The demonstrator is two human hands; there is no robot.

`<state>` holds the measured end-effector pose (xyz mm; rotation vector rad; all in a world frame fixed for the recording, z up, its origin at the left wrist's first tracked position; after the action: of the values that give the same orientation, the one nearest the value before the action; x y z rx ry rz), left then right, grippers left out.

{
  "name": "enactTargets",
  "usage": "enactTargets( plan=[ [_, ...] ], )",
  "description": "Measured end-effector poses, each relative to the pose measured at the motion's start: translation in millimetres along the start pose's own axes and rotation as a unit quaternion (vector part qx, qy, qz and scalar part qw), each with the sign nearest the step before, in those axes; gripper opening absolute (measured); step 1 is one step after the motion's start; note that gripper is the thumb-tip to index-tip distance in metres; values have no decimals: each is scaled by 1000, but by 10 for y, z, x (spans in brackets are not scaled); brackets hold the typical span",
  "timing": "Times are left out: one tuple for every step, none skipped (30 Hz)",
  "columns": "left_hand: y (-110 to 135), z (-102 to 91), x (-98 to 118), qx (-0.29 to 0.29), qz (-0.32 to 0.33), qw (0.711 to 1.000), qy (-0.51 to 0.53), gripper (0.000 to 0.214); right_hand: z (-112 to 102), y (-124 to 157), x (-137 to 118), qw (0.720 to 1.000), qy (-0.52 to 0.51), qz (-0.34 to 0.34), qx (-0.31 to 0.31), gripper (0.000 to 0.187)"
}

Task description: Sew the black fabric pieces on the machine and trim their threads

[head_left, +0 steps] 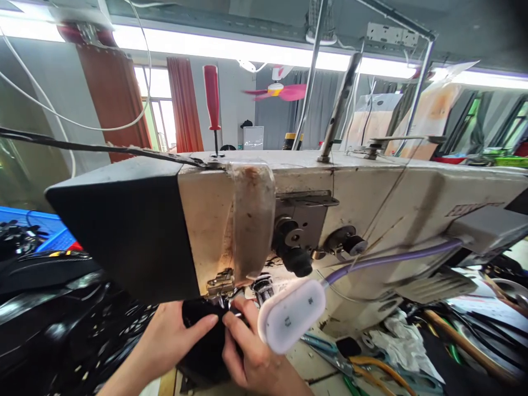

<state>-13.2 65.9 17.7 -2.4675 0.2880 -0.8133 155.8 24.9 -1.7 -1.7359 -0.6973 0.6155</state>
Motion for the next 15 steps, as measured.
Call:
enactTargets(
  plan=[
    [-64,0,25,-50,-22,998,4,38,-2,3,4,1000,0,5,9,29],
    [-123,-15,60,-81,-33,996,2,38,-3,15,14,1000,2,7,27,30],
    [-174,-40,94,-93,-38,995,-7,37,0,34,28,999,4,4,48,31],
    [-213,-62,122,-97,-41,994,-18,36,4,57,45,997,8,-3,72,31],
    [-235,-73,142,-102,-43,993,-27,34,9,81,59,995,10,-15,94,31],
    [-242,-71,152,-113,-46,992,-32,34,15,101,71,993,10,-29,110,31],
    [-237,-59,153,-128,-50,990,-34,34,18,113,81,992,8,-42,122,30],
    [-227,-44,147,-143,-55,988,-37,35,11,115,90,990,2,-50,132,29],
    [-217,-32,138,-154,-60,985,-42,37,-8,108,94,988,-7,-56,143,29],
    [-211,-25,130,-160,-63,984,-49,40,-36,92,90,986,-17,-64,152,28],
    [-210,-23,125,-162,-65,983,-54,42,-61,69,82,986,-25,-68,150,27],
    [-214,-23,126,-161,-66,983,-55,43,-82,42,76,988,-30,-66,139,27],
    [-219,-24,132,-160,-66,984,-48,43,-96,15,70,990,-33,-61,123,28],
    [-225,-22,141,-158,-66,985,-33,43,-101,-9,67,993,-33,-54,103,28],
    [-229,-17,148,-157,-68,985,-14,43,-100,-24,66,994,-34,-48,87,29]
  ],
)
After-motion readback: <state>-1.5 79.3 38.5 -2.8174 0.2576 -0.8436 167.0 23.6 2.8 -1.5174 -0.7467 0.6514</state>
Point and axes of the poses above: each hand's wrist, its own y-axis away from the middle knuckle, its own z-axis out of the palm, x = y × z, the point moved 5 cm from there along -y, towards the middle knuckle, and after that the axes turned 13 degrees about x, right-handed, at the moved point
